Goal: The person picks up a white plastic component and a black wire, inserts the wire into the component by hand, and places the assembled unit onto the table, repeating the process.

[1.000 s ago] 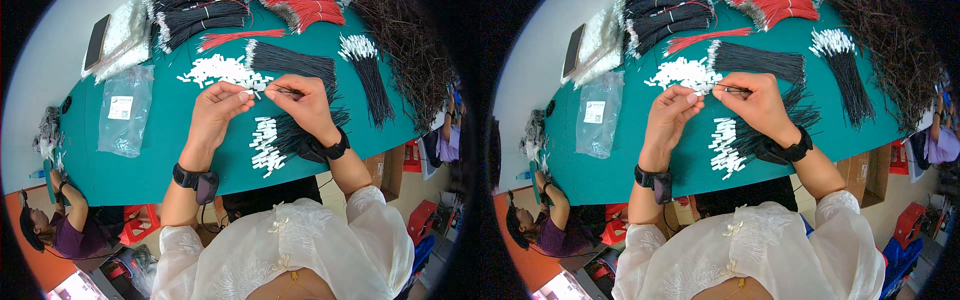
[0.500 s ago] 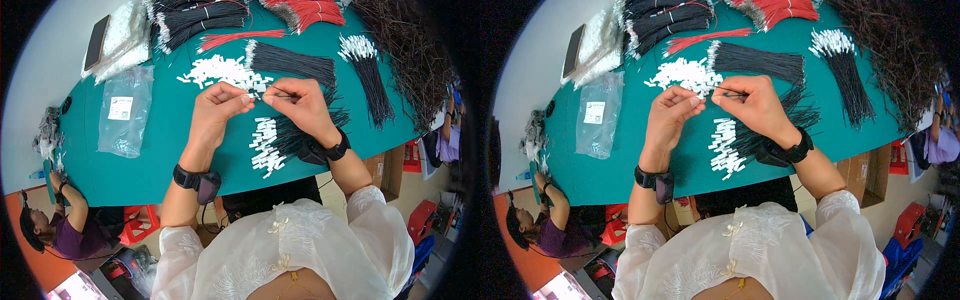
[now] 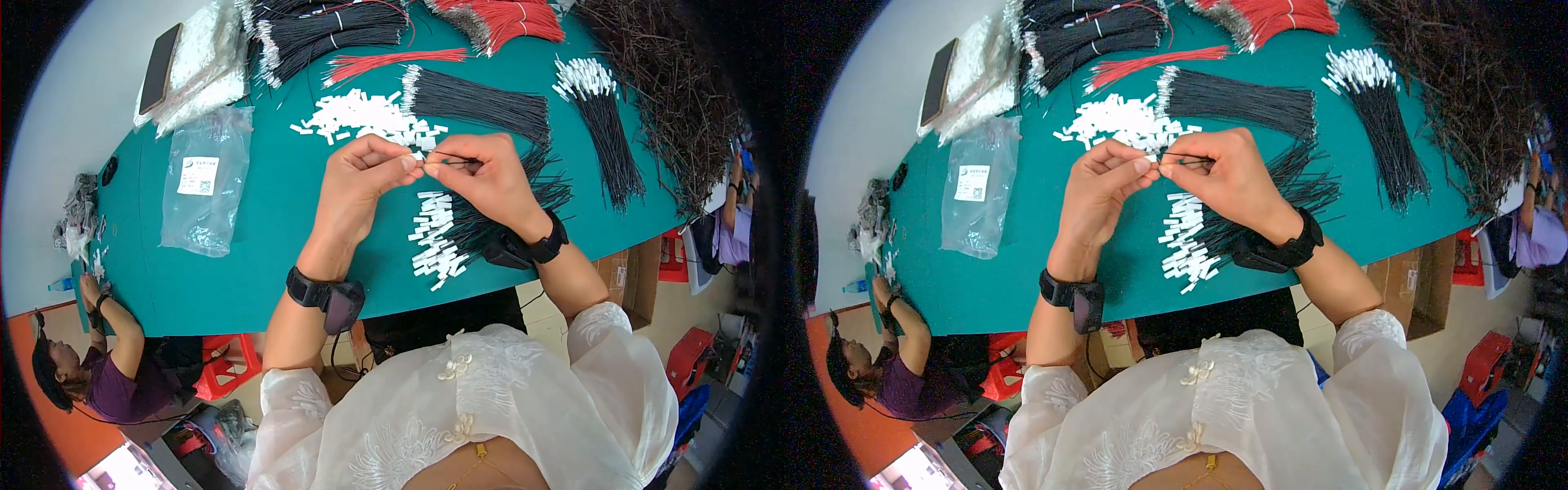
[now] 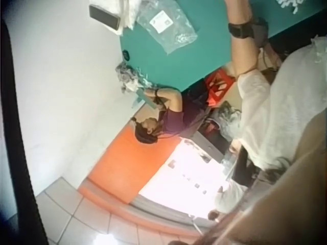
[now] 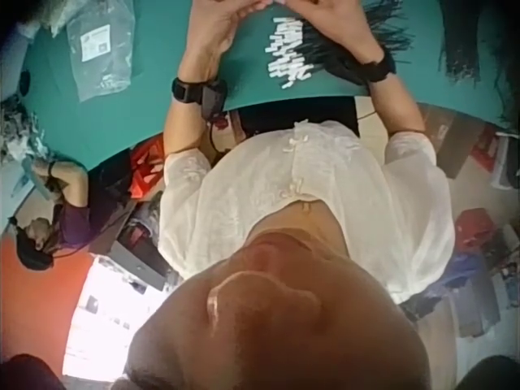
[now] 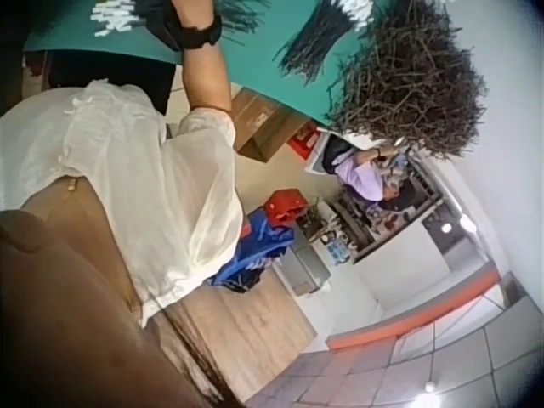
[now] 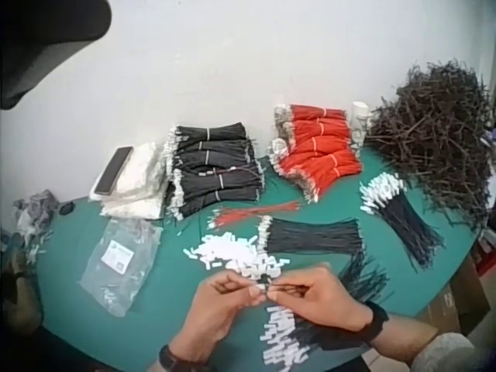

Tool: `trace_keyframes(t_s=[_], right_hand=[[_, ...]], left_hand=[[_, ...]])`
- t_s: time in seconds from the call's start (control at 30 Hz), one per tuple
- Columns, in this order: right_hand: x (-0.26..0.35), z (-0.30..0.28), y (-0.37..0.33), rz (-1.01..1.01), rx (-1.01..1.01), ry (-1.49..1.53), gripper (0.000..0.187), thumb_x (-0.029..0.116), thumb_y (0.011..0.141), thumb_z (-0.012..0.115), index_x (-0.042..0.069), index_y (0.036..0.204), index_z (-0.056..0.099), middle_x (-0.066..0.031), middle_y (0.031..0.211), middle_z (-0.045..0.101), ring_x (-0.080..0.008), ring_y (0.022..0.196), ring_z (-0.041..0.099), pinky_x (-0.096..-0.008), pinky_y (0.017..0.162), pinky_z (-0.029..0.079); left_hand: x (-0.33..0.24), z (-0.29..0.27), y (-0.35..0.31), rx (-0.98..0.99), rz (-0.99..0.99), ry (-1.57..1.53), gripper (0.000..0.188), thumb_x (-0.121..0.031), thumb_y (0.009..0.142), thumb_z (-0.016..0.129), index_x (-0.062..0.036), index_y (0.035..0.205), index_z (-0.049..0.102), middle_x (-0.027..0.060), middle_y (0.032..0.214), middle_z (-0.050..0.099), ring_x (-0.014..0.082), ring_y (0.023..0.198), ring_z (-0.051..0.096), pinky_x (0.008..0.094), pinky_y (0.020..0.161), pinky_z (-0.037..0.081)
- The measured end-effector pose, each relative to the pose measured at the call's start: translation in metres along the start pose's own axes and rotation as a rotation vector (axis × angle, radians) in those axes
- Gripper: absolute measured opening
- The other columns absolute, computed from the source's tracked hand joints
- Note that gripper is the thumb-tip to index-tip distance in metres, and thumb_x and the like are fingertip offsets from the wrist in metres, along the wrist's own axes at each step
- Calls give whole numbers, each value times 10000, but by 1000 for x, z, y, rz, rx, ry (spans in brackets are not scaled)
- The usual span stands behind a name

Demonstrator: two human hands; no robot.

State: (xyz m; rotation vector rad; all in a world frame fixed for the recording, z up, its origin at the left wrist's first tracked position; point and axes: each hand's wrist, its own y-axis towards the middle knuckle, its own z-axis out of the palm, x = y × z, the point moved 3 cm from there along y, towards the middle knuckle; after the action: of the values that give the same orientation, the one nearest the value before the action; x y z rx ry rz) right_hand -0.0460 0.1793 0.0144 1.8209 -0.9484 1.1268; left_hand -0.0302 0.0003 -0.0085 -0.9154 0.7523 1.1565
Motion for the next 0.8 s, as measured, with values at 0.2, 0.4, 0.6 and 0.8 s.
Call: trace_keyframes(t_s=[0.2, 0.4, 0.6, 0.8], right_hand=[[-3, -8, 2, 40, -24, -11, 112, 18, 817, 695, -48, 907, 681, -20, 754, 656, -10, 605, 461, -184, 524, 357], [1, -10, 3, -24, 4, 12, 136, 14, 824, 688, -44, 947, 690, -51, 828, 695, -21, 631, 512, -202, 529, 395], [8, -19, 6, -49, 17, -224, 138, 59, 832, 681, -32, 935, 680, -98, 792, 679, -118, 579, 565, -254, 528, 426], [3, -34, -4, -61, 194, -880, 175, 153, 862, 655, -22, 855, 647, -172, 681, 574, -296, 543, 540, -351, 523, 425]], left_hand=[[-5, 2, -2, 40, 46, 118, 98, -9, 828, 690, -2, 904, 628, 116, 870, 692, 154, 745, 666, 246, 694, 523], [-5, -1, -2, 71, 13, 90, 92, -28, 834, 690, -13, 901, 628, 102, 854, 694, 137, 729, 652, 237, 682, 505], [-3, -2, 0, 50, 41, 211, 121, -28, 822, 692, -7, 934, 654, 86, 847, 695, 112, 740, 639, 241, 671, 501], [6, 6, -5, 78, 139, 685, 128, -24, 802, 691, -28, 929, 687, 66, 828, 682, 121, 721, 632, 256, 660, 494]])
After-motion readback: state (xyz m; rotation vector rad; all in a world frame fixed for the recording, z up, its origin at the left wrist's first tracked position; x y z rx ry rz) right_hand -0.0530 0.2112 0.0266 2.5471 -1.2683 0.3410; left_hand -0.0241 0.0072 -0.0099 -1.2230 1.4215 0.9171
